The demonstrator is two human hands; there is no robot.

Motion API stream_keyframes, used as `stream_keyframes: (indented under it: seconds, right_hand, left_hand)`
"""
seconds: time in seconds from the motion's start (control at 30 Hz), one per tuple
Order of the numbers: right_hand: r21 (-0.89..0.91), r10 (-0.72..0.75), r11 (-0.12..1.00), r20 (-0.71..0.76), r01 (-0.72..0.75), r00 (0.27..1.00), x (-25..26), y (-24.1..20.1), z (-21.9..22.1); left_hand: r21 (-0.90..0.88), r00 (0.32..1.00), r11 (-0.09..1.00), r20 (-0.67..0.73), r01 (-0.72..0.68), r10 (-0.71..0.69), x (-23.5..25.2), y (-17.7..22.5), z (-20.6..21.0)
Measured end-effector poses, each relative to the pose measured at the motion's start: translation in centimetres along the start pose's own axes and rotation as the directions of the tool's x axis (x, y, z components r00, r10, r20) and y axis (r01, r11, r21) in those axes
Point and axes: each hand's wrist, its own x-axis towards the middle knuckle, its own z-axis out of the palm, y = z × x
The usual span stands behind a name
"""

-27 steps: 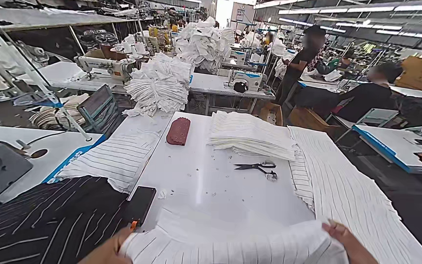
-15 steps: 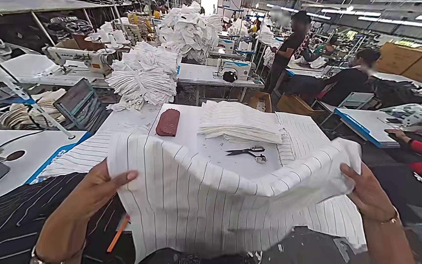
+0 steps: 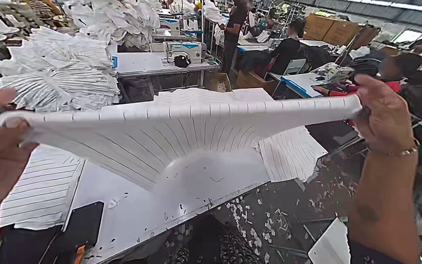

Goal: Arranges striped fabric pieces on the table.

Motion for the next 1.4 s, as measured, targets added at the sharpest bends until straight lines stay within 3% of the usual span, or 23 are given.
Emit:
stream_keyframes:
  seconds: [0.07, 0.2, 0.27, 0.33, 0.4, 0.47, 0.53, 0.57, 0.6, 0.63, 0.7, 0.73, 0.8, 0.87, 0.97, 1.0, 1.07, 1.13, 1.2, 1.27, 1.3, 1.37, 1.4]
  right_hand:
    - [-0.066, 0.037, 0.997, 0.052, -0.034, 0.998, -4.2, 1.1, -3.2]
    - [-0.101, 0.165, 0.985, 0.321, -0.139, 0.933, -12.2, 4.3, -7.1]
    - [-0.175, 0.216, 0.973, 0.472, -0.149, 0.855, -13.9, 5.5, -6.0]
    - [-0.262, 0.273, 0.955, 0.607, -0.136, 0.746, -13.2, 5.8, -2.8]
    - [-0.351, 0.316, 0.933, 0.691, -0.081, 0.65, -11.2, 5.3, 2.6]
    - [-0.364, 0.265, 0.931, 0.73, 0.029, 0.63, -9.1, 4.8, 9.3]
    - [-0.32, 0.142, 0.939, 0.689, 0.122, 0.711, -8.5, 4.0, 17.1]
    - [-0.277, 0.072, 0.947, 0.677, 0.163, 0.732, -9.1, 3.2, 21.0]
    - [-0.201, -0.003, 0.958, 0.705, 0.203, 0.709, -10.3, 2.2, 24.5]
    - [-0.07, -0.097, 0.971, 0.757, 0.228, 0.646, -12.0, 1.3, 27.3]
    - [0.27, -0.336, 0.941, 0.795, 0.202, 0.505, -15.6, 0.8, 31.1]
    - [0.346, -0.379, 0.925, 0.791, 0.159, 0.481, -17.1, 1.2, 31.9]
    - [0.321, -0.326, 0.943, 0.824, 0.092, 0.464, -19.3, 3.2, 31.5]
    - [0.229, -0.23, 0.972, 0.903, 0.046, 0.364, -20.7, 5.8, 29.9]
    - [0.023, -0.043, 0.992, 0.986, 0.124, 0.162, -21.2, 9.3, 27.1]
    - [-0.06, 0.034, 0.986, 0.987, 0.157, 0.158, -20.8, 10.2, 26.4]
    - [-0.2, 0.167, 0.969, 0.964, 0.147, 0.205, -18.7, 11.5, 25.1]
    - [-0.227, 0.2, 0.973, 0.928, 0.05, 0.315, -16.0, 12.4, 24.4]
    - [-0.274, 0.246, 0.962, 0.884, 0.015, 0.397, -12.8, 12.5, 24.4]
    - [-0.368, 0.277, 0.926, 0.815, 0.085, 0.51, -9.1, 11.4, 25.0]
    - [-0.375, 0.216, 0.918, 0.742, 0.127, 0.635, -7.5, 10.8, 25.5]
    - [-0.299, -0.124, 0.912, 0.455, 0.283, 0.882, -3.7, 9.9, 27.0]
    - [-0.271, -0.297, 0.888, 0.281, 0.372, 0.913, -1.4, 9.3, 27.6]
  left_hand:
    - [0.029, 0.98, 0.997, 0.187, 0.069, -0.073, -3.8, -2.5, -2.3]
    - [0.341, 0.861, 0.847, 0.164, 0.408, -0.481, -13.5, -5.2, -0.9]
    - [0.632, 0.838, 0.681, 0.089, 0.37, -0.538, -17.2, -9.5, -1.0]
    - [0.734, 0.867, 0.631, 0.118, 0.253, -0.484, -20.1, -13.2, 1.3]
    - [0.695, 0.868, 0.706, 0.261, 0.135, -0.423, -21.9, -14.9, 6.7]
    - [0.585, 0.769, 0.811, 0.511, 0.017, -0.385, -23.9, -15.0, 12.7]
    - [0.518, 0.638, 0.855, 0.656, 0.009, -0.404, -25.6, -14.5, 17.1]
    - [0.532, 0.629, 0.847, 0.65, 0.025, -0.427, -26.5, -14.3, 18.2]
    - [0.543, 0.669, 0.839, 0.611, 0.035, -0.424, -27.6, -14.4, 18.7]
    - [0.551, 0.728, 0.834, 0.559, 0.03, -0.396, -28.5, -14.5, 18.7]
    - [0.573, 0.776, 0.817, 0.485, 0.066, -0.403, -29.3, -13.8, 17.4]
    - [0.578, 0.785, 0.806, 0.439, 0.127, -0.438, -29.7, -13.2, 16.8]
    - [0.555, 0.796, 0.784, 0.323, 0.279, -0.512, -30.4, -12.1, 16.3]
    - [0.465, 0.793, 0.779, 0.229, 0.42, -0.565, -30.0, -11.0, 15.5]
    - [0.132, 0.776, 0.781, 0.101, 0.61, -0.623, -26.5, -6.9, 13.3]
    - [0.01, 0.791, 0.794, 0.091, 0.607, -0.606, -25.0, -5.1, 12.0]
    - [-0.13, 0.855, 0.845, 0.087, 0.518, -0.511, -22.3, -1.6, 9.6]
    - [-0.084, 0.914, 0.91, 0.011, 0.406, -0.407, -19.3, -0.2, 7.4]
    - [0.211, 0.893, 0.871, -0.183, 0.444, -0.411, -15.2, -1.6, 5.9]
    - [0.46, 0.85, 0.715, -0.313, 0.527, -0.425, -9.9, -5.5, 5.5]
    - [0.484, 0.849, 0.699, -0.326, 0.527, -0.415, -7.0, -7.5, 5.6]
    - [0.407, 0.879, 0.785, -0.313, 0.467, -0.36, -0.6, -9.4, 6.5]
    - [0.314, 0.904, 0.864, -0.3, 0.394, -0.304, 2.6, -9.1, 7.4]
